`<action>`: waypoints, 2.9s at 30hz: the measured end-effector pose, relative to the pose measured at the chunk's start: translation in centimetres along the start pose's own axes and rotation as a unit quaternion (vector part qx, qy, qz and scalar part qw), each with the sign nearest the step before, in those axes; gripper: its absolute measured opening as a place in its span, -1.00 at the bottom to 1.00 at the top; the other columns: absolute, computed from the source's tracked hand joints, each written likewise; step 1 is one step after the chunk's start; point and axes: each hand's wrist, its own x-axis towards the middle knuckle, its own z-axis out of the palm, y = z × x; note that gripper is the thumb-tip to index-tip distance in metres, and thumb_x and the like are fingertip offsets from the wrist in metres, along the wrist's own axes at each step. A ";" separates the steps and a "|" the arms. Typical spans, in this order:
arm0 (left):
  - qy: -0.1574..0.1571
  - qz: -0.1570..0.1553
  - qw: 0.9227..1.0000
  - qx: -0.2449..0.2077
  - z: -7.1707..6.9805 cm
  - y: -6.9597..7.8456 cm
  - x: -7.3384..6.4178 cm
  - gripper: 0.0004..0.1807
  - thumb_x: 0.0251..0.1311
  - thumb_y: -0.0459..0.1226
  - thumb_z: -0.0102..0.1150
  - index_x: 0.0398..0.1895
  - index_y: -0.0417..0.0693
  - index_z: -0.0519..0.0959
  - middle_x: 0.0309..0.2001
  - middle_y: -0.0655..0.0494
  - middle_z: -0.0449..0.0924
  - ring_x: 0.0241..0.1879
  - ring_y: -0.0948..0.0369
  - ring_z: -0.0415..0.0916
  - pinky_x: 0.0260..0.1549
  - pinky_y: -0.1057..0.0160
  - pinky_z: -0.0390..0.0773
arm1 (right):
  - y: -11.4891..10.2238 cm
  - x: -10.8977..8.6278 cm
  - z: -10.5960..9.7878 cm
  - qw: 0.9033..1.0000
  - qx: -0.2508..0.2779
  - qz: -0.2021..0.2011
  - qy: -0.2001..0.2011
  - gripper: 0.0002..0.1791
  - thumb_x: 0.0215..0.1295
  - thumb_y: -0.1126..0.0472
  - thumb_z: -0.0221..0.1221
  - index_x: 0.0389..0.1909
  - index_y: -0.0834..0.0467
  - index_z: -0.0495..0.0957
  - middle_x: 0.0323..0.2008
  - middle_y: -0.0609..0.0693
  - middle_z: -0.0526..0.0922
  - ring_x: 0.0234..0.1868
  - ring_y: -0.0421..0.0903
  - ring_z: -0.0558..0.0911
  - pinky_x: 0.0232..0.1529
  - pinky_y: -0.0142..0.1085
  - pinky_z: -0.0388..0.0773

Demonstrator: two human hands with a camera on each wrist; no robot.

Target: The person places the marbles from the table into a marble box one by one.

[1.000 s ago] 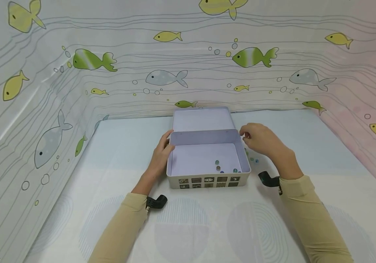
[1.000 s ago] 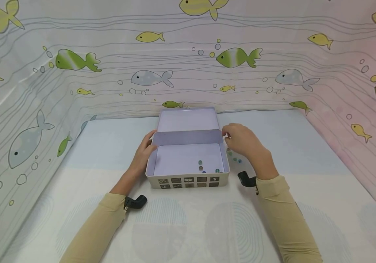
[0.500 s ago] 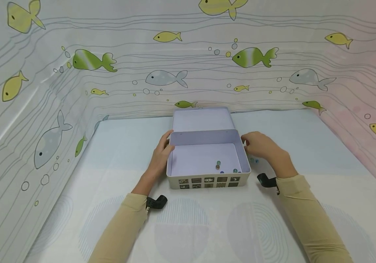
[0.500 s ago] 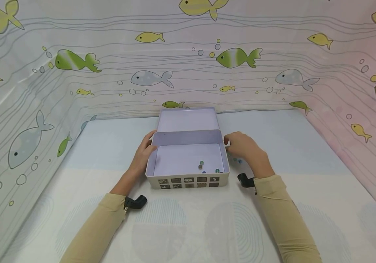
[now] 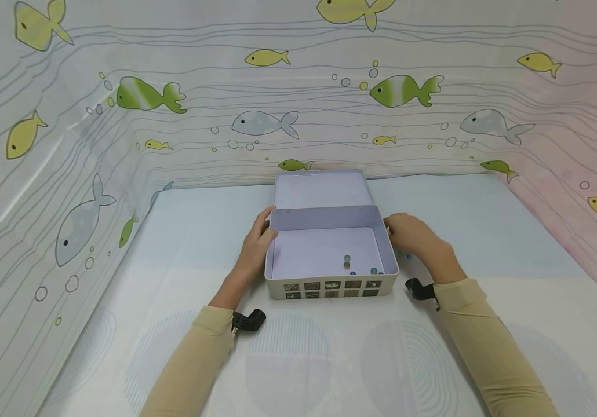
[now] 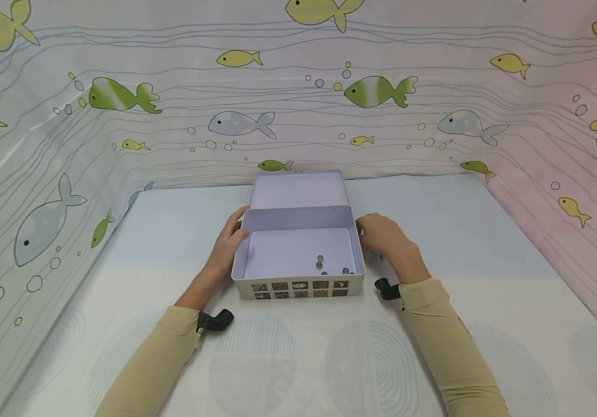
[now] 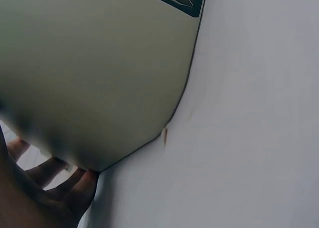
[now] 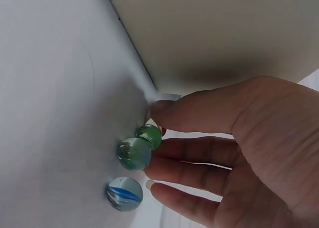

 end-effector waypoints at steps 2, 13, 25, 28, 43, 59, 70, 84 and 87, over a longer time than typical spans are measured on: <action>-0.006 -0.004 1.000 0.000 -0.2 1.2 -0.5 -0.35 0.40 -0.13 -0.21 0.56 0.38 0.05 0.52 0.02 0.20 0.52 -0.01 0.14 0.42 -0.27 0.14 | 0.0 0.1 0.1 1.000 -0.003 -0.002 0.003 -0.69 0.33 0.17 0.15 -0.06 0.31 0.66 -0.18 0.20 0.74 -0.31 -0.01 0.64 -0.16 0.03 0.61; -0.013 -0.017 1.000 -0.005 -0.2 0.5 0.0 -0.35 0.43 -0.16 -0.19 0.56 0.38 0.03 0.52 -0.04 0.19 0.51 -0.06 0.15 0.42 -0.28 0.12 | 0.0 0.0 0.5 1.000 0.000 -0.010 0.014 -0.74 0.31 0.20 0.18 -0.14 0.30 0.67 -0.22 0.18 0.73 -0.34 -0.02 0.63 -0.26 -0.04 0.60; 0.002 0.003 1.000 -0.006 0.2 0.0 0.1 -0.35 0.37 -0.09 -0.19 0.53 0.45 0.08 0.49 0.06 0.26 0.48 0.01 0.21 0.40 -0.26 0.18 | 0.1 -0.2 -0.2 1.000 0.000 -0.008 0.006 -0.72 0.30 0.14 0.18 -0.12 0.24 0.68 -0.23 0.13 0.75 -0.33 -0.03 0.64 -0.28 -0.06 0.60; 0.002 0.003 1.000 -0.005 0.2 0.0 0.2 -0.35 0.37 -0.09 -0.19 0.53 0.45 0.07 0.49 0.06 0.26 0.48 0.01 0.21 0.40 -0.26 0.18 | 0.2 -0.1 -0.6 1.000 -0.004 -0.013 0.011 -0.81 0.27 0.18 0.17 -0.23 0.19 0.67 -0.35 0.06 0.71 -0.37 -0.04 0.58 -0.36 -0.13 0.54; -0.017 -0.016 1.000 -0.010 -0.2 0.0 0.3 -0.35 0.44 -0.19 -0.20 0.57 0.32 0.02 0.54 -0.02 0.15 0.53 -0.04 0.10 0.43 -0.27 0.11 | -1.3 -1.6 -3.6 0.999 -0.011 -0.031 0.033 -0.77 0.21 0.37 0.08 -0.18 0.25 0.65 -0.31 0.11 0.65 -0.30 0.03 0.55 -0.31 -0.12 0.52; 0.004 -0.001 1.000 0.002 0.1 -0.1 0.1 -0.33 0.35 -0.09 -0.19 0.54 0.45 0.06 0.50 0.01 0.24 0.49 -0.02 0.20 0.40 -0.28 0.16 | -3.9 -2.4 -3.8 0.988 0.024 -0.104 0.110 -0.76 0.21 0.40 0.05 -0.21 0.19 0.67 -0.32 0.00 0.62 -0.28 -0.05 0.51 -0.25 -0.21 0.48; -0.013 -0.012 1.000 -0.008 -0.2 0.6 -0.1 -0.35 0.44 -0.16 -0.20 0.57 0.34 0.03 0.52 -0.05 0.19 0.51 -0.06 0.15 0.43 -0.28 0.12 | -5.7 -2.2 -2.4 0.983 0.029 -0.156 0.096 -0.83 0.25 0.39 0.13 -0.21 0.17 0.65 -0.27 -0.02 0.63 -0.26 -0.09 0.52 -0.22 -0.25 0.51; -0.011 -0.018 1.000 -0.010 -0.1 0.6 -0.2 -0.35 0.43 -0.14 -0.19 0.56 0.41 0.04 0.51 -0.04 0.21 0.50 -0.05 0.16 0.42 -0.28 0.13 | -6.8 -1.6 0.0 0.982 -0.003 -0.179 0.053 -0.85 0.26 0.35 0.20 -0.18 0.19 0.68 -0.25 -0.05 0.63 -0.25 -0.15 0.58 -0.20 -0.26 0.58; -0.020 -0.023 0.999 -0.014 -0.3 2.0 -0.8 -0.34 0.43 -0.20 -0.18 0.58 0.28 0.04 0.51 -0.11 0.20 0.50 -0.10 0.16 0.41 -0.29 0.13 | -7.1 -1.6 0.6 0.982 -0.009 -0.185 0.045 -0.85 0.27 0.35 0.20 -0.19 0.18 0.68 -0.24 -0.06 0.64 -0.25 -0.15 0.59 -0.19 -0.26 0.59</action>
